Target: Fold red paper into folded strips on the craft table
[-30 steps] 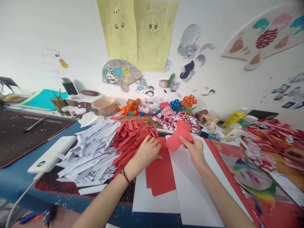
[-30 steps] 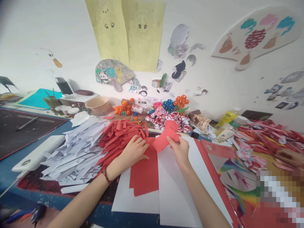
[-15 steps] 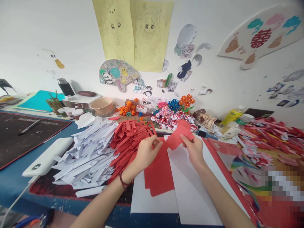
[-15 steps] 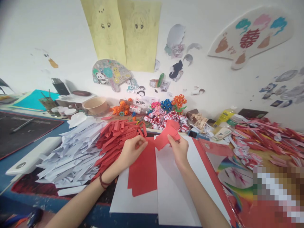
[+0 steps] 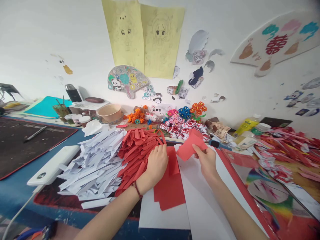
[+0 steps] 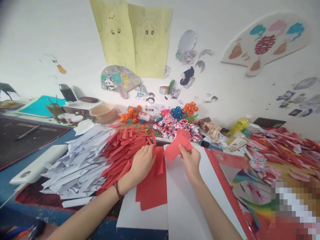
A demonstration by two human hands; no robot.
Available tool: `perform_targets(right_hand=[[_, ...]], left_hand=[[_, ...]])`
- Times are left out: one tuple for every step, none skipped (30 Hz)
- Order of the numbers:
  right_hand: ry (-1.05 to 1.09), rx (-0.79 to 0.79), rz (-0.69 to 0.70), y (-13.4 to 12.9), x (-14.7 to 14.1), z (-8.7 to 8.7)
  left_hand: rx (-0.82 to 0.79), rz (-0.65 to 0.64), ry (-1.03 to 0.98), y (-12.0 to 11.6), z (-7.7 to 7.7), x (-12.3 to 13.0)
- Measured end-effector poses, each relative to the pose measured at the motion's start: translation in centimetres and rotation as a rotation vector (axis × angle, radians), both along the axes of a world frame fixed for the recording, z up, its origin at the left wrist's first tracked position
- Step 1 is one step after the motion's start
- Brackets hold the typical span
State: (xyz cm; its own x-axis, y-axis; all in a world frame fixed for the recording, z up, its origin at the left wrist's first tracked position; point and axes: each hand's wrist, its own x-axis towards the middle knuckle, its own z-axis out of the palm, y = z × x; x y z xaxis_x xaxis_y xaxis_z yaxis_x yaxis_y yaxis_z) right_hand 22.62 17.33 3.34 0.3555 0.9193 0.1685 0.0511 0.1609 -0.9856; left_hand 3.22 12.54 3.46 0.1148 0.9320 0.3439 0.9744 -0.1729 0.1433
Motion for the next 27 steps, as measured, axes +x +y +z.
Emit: perform_targets(right_hand=[[0.007,0.008,-0.015,0.0,0.0,0.0],[0.015,0.018,-0.027,0.1,0.1,0.0],[0.025,0.029,-0.034,0.1,0.1,0.0],[0.037,0.040,-0.039,0.1,0.1,0.0],[0.050,0.048,-0.041,0.1,0.0,0.0],[0.064,0.054,-0.043,0.0,0.0,0.0],[0.078,0.057,-0.042,0.0,-0.1,0.1],[0.092,0.059,-0.040,0.0,-0.1,0.2],[0.104,0.056,-0.035,-0.1,-0.2,0.2],[0.114,0.052,-0.031,-0.1,-0.2,0.3],[0.122,0.045,-0.024,-0.2,-0.3,0.4],[0.127,0.038,-0.016,-0.2,-0.3,0.4],[0.128,0.030,-0.006,-0.3,-0.3,0.5],[0.127,0.023,0.005,-0.3,-0.4,0.5],[0.126,0.018,0.015,-0.4,-0.4,0.5],[0.125,0.014,0.025,-0.4,-0.5,0.6],[0.123,0.009,0.033,-0.5,-0.5,0.6],[0.123,0.004,0.039,-0.6,-0.6,0.6],[0.123,-0.002,0.042,-0.6,-0.7,0.7],[0.122,-0.009,0.045,-0.7,-0.8,0.7],[0.122,-0.015,0.046,-0.7,-0.8,0.7],[0.122,-0.021,0.048,-0.7,-0.9,0.6],[0.122,-0.024,0.048,-0.7,-0.9,0.6],[0.123,-0.027,0.049,-0.6,-0.9,0.5],[0.122,-0.028,0.051,-0.5,-0.9,0.4],[0.121,-0.028,0.049,-0.4,-0.8,0.3],[0.120,-0.027,0.045,-0.3,-0.8,0.1]], left_hand=[[0.012,-0.024,0.019,0.1,-0.2,0.0],[0.014,-0.048,0.031,0.3,-0.5,0.0],[0.009,-0.078,0.039,0.4,-0.8,-0.1],[0.002,-0.106,0.045,0.5,-1.0,-0.1],[-0.003,-0.130,0.051,0.6,-1.3,-0.1],[-0.007,-0.149,0.059,0.7,-1.5,-0.1],[-0.007,-0.164,0.069,0.7,-1.6,0.0],[-0.006,-0.172,0.079,0.7,-1.7,0.0],[-0.003,-0.176,0.087,0.7,-1.7,0.0],[0.001,-0.175,0.092,0.8,-1.7,0.0],[0.004,-0.172,0.095,0.8,-1.6,0.0],[0.006,-0.166,0.095,0.8,-1.6,0.0],[0.007,-0.161,0.093,0.9,-1.5,0.0],[0.007,-0.157,0.090,1.0,-1.5,-0.1],[0.008,-0.158,0.089,1.0,-1.4,-0.1],[0.010,-0.160,0.091,1.1,-1.3,-0.1],[0.010,-0.161,0.098,1.2,-1.3,-0.1],[0.008,-0.159,0.108,1.3,-1.2,-0.1],[0.003,-0.153,0.119,1.3,-1.1,0.0],[-0.004,-0.143,0.129,1.3,-1.0,0.0],[-0.013,-0.134,0.134,1.3,-0.9,0.1],[-0.023,-0.128,0.133,1.3,-0.7,0.2],[-0.034,-0.128,0.125,1.3,-0.6,0.3],[-0.046,-0.132,0.108,1.2,-0.5,0.3],[-0.059,-0.136,0.084,1.1,-0.3,0.4],[-0.074,-0.140,0.052,0.9,-0.2,0.4],[-0.094,-0.144,0.011,0.8,-0.1,0.5]])
